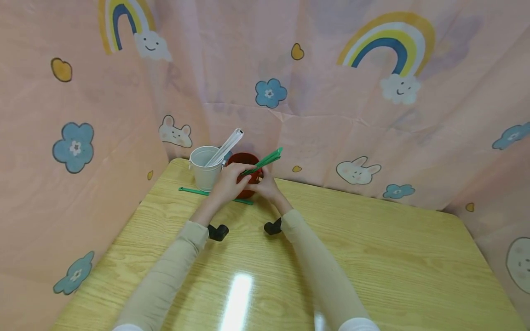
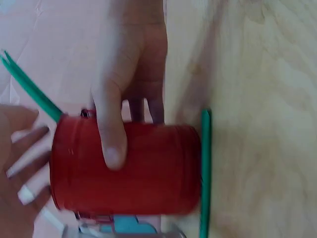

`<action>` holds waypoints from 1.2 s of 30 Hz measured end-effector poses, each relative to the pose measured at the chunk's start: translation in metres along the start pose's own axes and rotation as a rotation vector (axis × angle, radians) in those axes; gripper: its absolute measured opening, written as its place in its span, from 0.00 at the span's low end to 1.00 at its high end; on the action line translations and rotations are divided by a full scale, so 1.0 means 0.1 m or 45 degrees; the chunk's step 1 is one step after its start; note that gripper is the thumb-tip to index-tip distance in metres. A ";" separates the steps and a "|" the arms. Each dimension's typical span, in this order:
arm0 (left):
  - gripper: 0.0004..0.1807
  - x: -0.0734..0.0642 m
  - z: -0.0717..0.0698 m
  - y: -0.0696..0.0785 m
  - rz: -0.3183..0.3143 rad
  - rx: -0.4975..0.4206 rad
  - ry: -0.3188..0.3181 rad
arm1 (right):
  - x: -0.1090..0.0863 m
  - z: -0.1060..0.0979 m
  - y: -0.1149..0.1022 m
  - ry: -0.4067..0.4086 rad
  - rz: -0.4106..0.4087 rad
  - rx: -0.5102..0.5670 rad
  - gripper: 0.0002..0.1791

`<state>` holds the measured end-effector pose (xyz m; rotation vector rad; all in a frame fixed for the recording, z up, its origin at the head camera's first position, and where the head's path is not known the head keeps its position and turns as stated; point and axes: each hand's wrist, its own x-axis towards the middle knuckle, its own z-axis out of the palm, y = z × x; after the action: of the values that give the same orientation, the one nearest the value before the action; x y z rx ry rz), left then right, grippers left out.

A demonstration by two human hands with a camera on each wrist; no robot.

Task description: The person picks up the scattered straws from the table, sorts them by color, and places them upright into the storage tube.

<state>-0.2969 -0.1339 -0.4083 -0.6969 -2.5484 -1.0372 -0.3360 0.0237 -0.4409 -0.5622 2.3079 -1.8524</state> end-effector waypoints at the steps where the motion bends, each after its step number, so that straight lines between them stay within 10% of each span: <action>1: 0.17 -0.02 -0.01 -0.02 0.026 -0.022 0.010 | 0.00 0.00 0.00 0.001 0.008 -0.001 0.38; 17: 0.16 -0.31 -0.05 -0.34 0.058 -0.251 0.205 | -0.01 -0.02 0.01 0.027 -0.036 -0.085 0.40; 36: 0.20 -0.48 -0.07 -0.57 -0.199 -0.205 -0.080 | 0.16 0.05 0.34 0.082 -0.025 -0.025 0.42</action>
<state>-0.2873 -0.1900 -0.4573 -0.5862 -2.6292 -1.3034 -0.3560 0.0199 -0.4728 -0.5377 2.3721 -1.8851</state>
